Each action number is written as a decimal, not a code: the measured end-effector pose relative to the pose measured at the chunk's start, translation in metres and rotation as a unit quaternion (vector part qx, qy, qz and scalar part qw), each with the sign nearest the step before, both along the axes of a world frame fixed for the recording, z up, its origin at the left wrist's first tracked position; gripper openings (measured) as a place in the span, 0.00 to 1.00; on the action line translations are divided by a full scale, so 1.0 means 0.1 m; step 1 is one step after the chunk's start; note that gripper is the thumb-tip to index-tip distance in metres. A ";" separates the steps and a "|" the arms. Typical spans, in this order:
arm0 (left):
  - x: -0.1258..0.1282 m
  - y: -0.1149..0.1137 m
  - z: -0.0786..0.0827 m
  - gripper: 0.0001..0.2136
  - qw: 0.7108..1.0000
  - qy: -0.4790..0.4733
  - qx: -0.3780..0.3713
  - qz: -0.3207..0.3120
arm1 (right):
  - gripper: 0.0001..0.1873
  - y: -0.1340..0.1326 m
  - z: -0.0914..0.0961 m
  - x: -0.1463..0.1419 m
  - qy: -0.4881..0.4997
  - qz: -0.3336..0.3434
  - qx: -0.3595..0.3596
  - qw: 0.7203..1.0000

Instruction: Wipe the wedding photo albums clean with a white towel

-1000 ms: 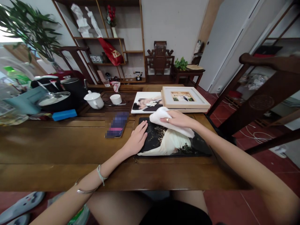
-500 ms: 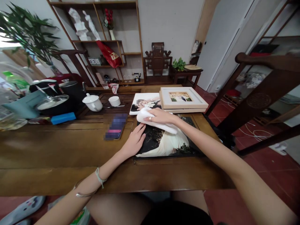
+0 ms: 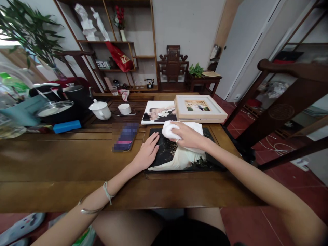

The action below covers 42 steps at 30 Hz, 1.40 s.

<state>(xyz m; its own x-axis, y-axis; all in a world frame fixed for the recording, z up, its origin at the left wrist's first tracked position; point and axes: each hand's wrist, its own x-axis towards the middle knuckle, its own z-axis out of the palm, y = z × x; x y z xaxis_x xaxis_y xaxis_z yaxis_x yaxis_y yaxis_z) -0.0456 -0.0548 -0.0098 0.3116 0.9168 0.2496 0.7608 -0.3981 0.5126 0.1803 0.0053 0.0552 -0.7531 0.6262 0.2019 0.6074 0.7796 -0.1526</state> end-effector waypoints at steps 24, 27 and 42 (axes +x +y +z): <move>0.00 0.00 -0.01 0.23 1.000 0.003 -0.007 0.001 | 0.18 -0.08 0.00 -0.11 -0.054 0.050 0.019 0.997; 0.01 -0.01 0.01 0.23 1.000 0.005 -0.021 0.007 | 0.18 -0.17 -0.01 -0.11 -0.072 0.066 0.029 0.995; 0.01 0.00 0.01 0.24 1.000 0.014 -0.021 0.000 | 0.16 -0.51 -0.05 0.01 -0.045 0.081 0.004 0.996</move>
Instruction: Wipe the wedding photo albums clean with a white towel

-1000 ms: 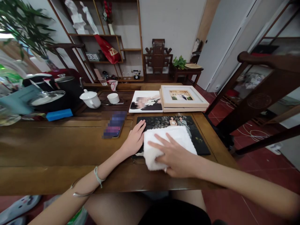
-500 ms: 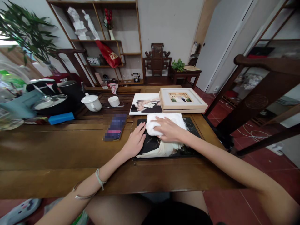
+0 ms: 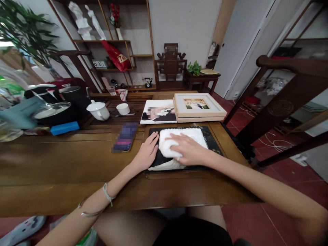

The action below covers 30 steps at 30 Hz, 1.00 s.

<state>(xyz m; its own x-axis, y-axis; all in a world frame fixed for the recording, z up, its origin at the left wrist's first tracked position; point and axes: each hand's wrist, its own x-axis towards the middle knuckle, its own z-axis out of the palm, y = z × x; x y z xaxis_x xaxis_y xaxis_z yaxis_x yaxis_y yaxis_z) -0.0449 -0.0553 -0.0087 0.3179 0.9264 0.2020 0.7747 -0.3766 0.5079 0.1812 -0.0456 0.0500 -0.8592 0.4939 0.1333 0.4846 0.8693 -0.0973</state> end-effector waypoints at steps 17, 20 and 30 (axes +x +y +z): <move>0.00 0.01 -0.02 0.22 1.000 -0.003 0.023 -0.004 | 0.16 -0.69 -0.09 0.20 0.010 0.046 -0.041 0.998; -0.01 0.01 -0.01 0.23 1.000 0.000 0.021 -0.004 | 0.16 -0.39 -0.10 0.17 0.016 0.007 -0.014 1.000; -0.02 0.00 -0.03 0.22 1.000 0.000 0.029 -0.008 | 0.12 0.28 -0.03 0.27 0.021 -0.063 0.025 0.997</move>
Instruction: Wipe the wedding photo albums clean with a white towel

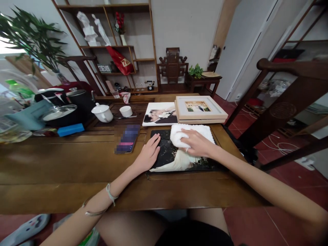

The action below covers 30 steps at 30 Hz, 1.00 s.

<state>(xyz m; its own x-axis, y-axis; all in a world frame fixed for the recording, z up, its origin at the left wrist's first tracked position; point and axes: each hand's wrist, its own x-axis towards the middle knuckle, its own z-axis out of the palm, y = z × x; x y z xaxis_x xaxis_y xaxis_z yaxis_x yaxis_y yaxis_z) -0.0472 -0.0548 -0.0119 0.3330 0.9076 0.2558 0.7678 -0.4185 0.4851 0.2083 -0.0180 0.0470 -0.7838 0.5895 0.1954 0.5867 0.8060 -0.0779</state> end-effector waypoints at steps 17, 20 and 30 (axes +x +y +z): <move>0.00 0.00 0.04 0.23 1.000 0.000 -0.007 -0.004 | 0.09 0.10 -0.04 0.35 0.017 -0.031 0.008 0.999; 0.00 0.00 0.03 0.23 1.000 -0.001 -0.006 -0.005 | 0.09 0.23 -0.03 0.46 0.015 -0.052 0.012 0.998; -0.01 0.01 0.01 0.23 1.000 0.002 -0.010 0.002 | 0.14 -0.92 -0.02 0.17 -0.009 0.151 -0.081 0.985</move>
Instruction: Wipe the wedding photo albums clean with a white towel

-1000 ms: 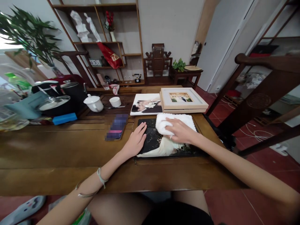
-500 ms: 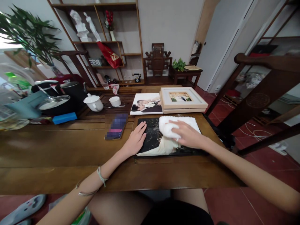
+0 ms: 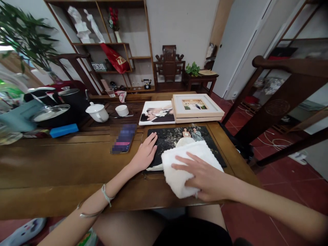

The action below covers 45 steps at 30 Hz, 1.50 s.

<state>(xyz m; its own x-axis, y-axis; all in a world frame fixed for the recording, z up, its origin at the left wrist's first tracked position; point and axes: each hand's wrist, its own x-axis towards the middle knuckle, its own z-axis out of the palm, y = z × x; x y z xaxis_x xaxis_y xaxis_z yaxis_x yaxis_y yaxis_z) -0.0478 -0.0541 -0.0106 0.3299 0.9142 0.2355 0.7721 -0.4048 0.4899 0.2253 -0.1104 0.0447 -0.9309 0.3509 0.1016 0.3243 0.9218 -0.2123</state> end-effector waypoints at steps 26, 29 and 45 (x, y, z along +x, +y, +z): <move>0.01 0.00 0.01 0.23 1.000 0.007 -0.001 -0.006 | 0.10 0.00 0.00 0.38 0.017 -0.014 -0.015 1.000; 0.00 0.00 0.01 0.23 1.000 0.003 0.004 -0.012 | 0.07 0.42 0.00 0.42 0.043 -0.061 0.024 0.997; 0.00 -0.01 -0.01 0.23 1.000 0.003 0.009 -0.009 | 0.12 0.04 -0.03 0.01 0.017 -0.001 0.005 1.000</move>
<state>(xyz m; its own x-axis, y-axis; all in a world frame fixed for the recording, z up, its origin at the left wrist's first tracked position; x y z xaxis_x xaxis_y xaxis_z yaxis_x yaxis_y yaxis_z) -0.0477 -0.0547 -0.0113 0.3486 0.9035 0.2492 0.7673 -0.4278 0.4778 0.2258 -0.1063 0.0416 -0.9264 0.3509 0.1366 0.3180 0.9234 -0.2148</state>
